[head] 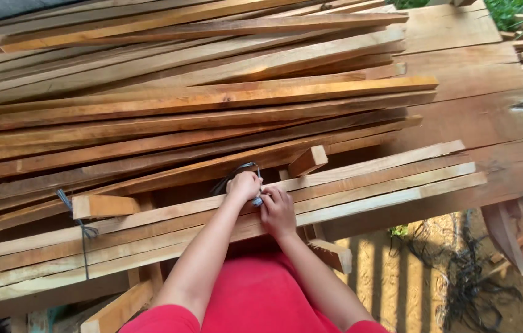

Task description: The person gathers a bundle of wooden planks and secures them together using a black plastic tie. They wrap the tie around the wood, pull it tight, and knot it to hold the planks in place.

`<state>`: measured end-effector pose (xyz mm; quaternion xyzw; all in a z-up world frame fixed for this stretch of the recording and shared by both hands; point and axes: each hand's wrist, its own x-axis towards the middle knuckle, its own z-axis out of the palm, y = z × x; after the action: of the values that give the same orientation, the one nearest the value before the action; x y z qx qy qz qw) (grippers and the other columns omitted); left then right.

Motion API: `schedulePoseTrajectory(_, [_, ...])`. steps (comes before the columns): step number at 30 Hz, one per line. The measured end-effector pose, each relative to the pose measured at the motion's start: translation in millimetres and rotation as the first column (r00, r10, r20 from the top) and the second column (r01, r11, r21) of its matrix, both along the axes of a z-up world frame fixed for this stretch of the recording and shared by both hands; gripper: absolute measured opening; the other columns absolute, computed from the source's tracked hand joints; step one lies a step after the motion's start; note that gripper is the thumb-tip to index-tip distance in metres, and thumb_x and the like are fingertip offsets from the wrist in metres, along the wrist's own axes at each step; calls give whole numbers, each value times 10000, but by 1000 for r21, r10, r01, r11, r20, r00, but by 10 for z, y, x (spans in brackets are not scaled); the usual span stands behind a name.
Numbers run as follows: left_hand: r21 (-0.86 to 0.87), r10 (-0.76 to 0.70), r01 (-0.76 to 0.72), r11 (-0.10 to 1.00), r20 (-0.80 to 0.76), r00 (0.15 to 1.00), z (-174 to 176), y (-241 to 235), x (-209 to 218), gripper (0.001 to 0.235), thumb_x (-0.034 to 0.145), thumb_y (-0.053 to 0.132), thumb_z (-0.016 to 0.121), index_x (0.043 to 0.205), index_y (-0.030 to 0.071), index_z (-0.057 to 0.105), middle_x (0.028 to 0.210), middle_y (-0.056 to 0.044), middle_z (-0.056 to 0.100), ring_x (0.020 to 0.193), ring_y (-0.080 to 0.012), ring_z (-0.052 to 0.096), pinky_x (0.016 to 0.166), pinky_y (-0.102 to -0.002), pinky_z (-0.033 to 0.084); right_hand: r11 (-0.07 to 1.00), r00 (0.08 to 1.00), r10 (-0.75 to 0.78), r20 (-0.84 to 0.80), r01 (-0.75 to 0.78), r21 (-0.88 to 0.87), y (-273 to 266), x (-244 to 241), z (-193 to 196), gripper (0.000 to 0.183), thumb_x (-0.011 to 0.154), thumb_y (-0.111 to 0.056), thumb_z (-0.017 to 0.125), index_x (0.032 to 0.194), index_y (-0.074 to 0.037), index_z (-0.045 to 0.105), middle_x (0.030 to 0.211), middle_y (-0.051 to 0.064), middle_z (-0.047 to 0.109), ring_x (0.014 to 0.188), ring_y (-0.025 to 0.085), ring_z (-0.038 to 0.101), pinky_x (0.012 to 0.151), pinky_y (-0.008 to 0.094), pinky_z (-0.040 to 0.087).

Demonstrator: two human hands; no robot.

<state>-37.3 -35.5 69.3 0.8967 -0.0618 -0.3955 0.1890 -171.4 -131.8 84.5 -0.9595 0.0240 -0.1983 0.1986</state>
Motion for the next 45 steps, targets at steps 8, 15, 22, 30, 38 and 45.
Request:
schedulePoseTrajectory(8, [-112,-199,211,971,111,974,-126,50,126,346,972,418,475,1097,224,733,1073,-106,760,1105,-343,702,954,-494,550,1000,999,-1,-45,0,-13,12,108,-58,190,800,-158,651,979,-217,675,1155,-44,622,1206,208,597,910,336,441])
schedulePoseTrajectory(15, [-113,137,-162,980,-204,969,-270,31,220,306,905,458,552,1034,310,787,1161,-28,753,1236,-294,638,1021,-451,515,997,997,-15,-80,21,73,-2,161,12,174,830,-145,634,985,-207,683,1232,-23,635,1201,226,617,916,347,446])
schedulePoseTrajectory(22, [-53,272,-297,954,-273,923,-838,29,278,222,842,457,588,890,418,801,1029,131,761,1164,-180,675,977,-394,549,763,922,-212,-324,363,535,69,701,-283,191,885,-89,554,729,-142,651,1080,8,577,1051,278,633,910,400,505])
schedulePoseTrajectory(30, [-66,214,-245,967,-305,928,23,-16,290,339,892,472,558,1076,317,797,1211,-8,745,1299,-260,604,1075,-425,484,907,976,-3,-216,93,411,-33,192,-88,165,903,-88,563,871,-173,701,1117,21,552,1144,329,553,1020,455,427])
schedulePoseTrajectory(38, [-79,198,-228,970,-284,938,-64,-38,299,328,895,474,556,1033,308,803,1187,-15,752,1288,-261,614,1055,-422,497,993,982,45,-185,-24,117,-44,107,-105,180,837,-144,619,975,-213,712,1206,-34,597,1336,274,484,1121,459,365])
schedulePoseTrajectory(45, [-46,187,-208,977,-279,942,16,-32,287,343,900,486,528,1037,321,796,1190,-2,748,1292,-243,610,1056,-419,499,989,989,-1,-145,22,145,11,145,13,222,838,-105,582,972,-233,705,1200,-126,704,1264,224,557,1126,441,371])
